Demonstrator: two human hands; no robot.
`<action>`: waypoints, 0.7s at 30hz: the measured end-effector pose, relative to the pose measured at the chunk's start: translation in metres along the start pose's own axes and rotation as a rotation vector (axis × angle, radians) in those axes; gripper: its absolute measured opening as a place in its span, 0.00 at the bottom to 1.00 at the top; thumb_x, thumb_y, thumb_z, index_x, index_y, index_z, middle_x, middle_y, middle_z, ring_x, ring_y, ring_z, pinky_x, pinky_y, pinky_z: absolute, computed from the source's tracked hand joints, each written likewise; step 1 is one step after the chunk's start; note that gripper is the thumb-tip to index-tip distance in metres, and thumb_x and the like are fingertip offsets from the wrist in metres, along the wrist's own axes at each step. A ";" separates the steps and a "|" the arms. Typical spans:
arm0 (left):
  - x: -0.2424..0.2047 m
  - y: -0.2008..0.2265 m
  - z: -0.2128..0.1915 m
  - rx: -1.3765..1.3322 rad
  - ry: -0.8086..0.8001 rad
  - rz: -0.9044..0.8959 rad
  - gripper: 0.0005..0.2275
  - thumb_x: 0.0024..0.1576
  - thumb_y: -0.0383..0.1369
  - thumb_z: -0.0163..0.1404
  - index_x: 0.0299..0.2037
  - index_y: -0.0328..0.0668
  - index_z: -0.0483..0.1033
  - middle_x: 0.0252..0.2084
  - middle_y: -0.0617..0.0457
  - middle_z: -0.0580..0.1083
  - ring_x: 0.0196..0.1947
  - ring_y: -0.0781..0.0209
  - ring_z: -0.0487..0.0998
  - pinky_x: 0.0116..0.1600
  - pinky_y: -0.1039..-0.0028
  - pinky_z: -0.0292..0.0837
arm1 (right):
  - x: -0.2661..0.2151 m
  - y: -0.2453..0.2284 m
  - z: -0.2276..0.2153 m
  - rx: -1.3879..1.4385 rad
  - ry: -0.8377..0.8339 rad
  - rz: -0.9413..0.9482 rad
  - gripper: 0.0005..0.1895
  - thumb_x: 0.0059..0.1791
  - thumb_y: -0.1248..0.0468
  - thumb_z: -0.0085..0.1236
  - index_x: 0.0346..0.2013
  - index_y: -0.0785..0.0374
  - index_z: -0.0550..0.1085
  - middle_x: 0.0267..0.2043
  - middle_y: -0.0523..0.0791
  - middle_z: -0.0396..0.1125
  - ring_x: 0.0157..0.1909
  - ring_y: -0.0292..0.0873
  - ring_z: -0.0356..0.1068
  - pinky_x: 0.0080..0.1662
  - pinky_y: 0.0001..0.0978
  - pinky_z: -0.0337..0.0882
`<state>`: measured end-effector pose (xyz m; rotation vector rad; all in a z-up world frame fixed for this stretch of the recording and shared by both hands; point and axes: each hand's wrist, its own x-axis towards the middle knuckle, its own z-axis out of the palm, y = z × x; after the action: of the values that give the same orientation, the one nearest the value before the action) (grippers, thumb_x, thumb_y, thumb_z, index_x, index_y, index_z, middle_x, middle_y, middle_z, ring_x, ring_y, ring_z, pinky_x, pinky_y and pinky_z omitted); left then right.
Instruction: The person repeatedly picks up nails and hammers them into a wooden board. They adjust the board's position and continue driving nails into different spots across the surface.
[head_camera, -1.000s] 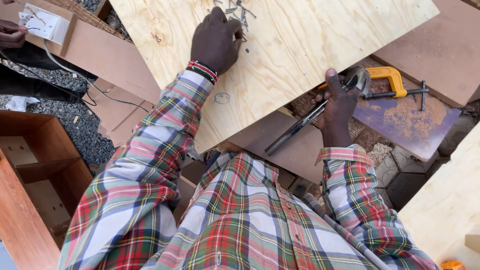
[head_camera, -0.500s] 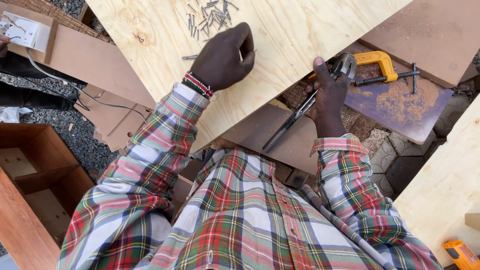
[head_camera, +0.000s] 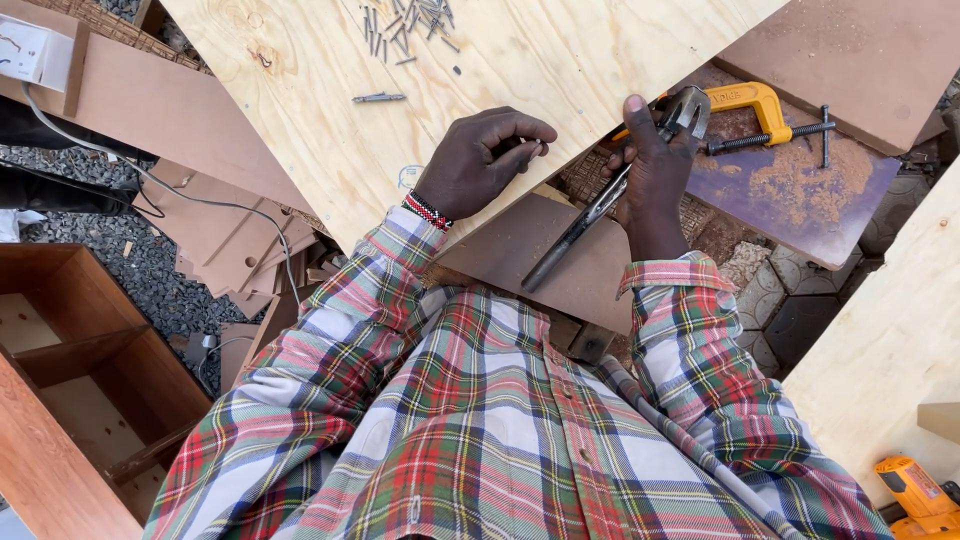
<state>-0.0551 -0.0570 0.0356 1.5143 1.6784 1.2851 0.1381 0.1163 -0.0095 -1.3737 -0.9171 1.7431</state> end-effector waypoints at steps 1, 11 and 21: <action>-0.001 0.000 0.001 0.011 0.032 0.049 0.08 0.79 0.31 0.54 0.60 0.44 0.87 0.47 0.52 0.86 0.40 0.63 0.86 0.48 0.69 0.84 | 0.000 0.001 -0.001 0.008 0.004 0.003 0.47 0.48 0.53 0.84 0.77 0.56 0.67 0.27 0.41 0.67 0.18 0.35 0.64 0.21 0.35 0.74; 0.001 -0.015 0.008 0.115 -0.046 0.112 0.08 0.77 0.37 0.59 0.55 0.52 0.93 0.47 0.57 0.71 0.49 0.54 0.72 0.54 0.61 0.69 | -0.038 -0.044 -0.041 0.160 0.113 -0.001 0.11 0.56 0.64 0.76 0.36 0.60 0.79 0.19 0.37 0.66 0.16 0.35 0.63 0.18 0.34 0.65; 0.004 -0.021 0.007 0.169 -0.071 0.156 0.11 0.79 0.38 0.55 0.57 0.48 0.92 0.46 0.54 0.73 0.48 0.51 0.74 0.55 0.58 0.69 | -0.167 -0.107 -0.086 -0.220 -0.416 -0.312 0.11 0.71 0.53 0.53 0.54 0.56 0.67 0.28 0.41 0.54 0.23 0.36 0.57 0.26 0.29 0.65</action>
<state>-0.0590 -0.0496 0.0142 1.7994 1.6871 1.1762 0.2628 0.0313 0.1459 -0.9403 -1.5022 1.7471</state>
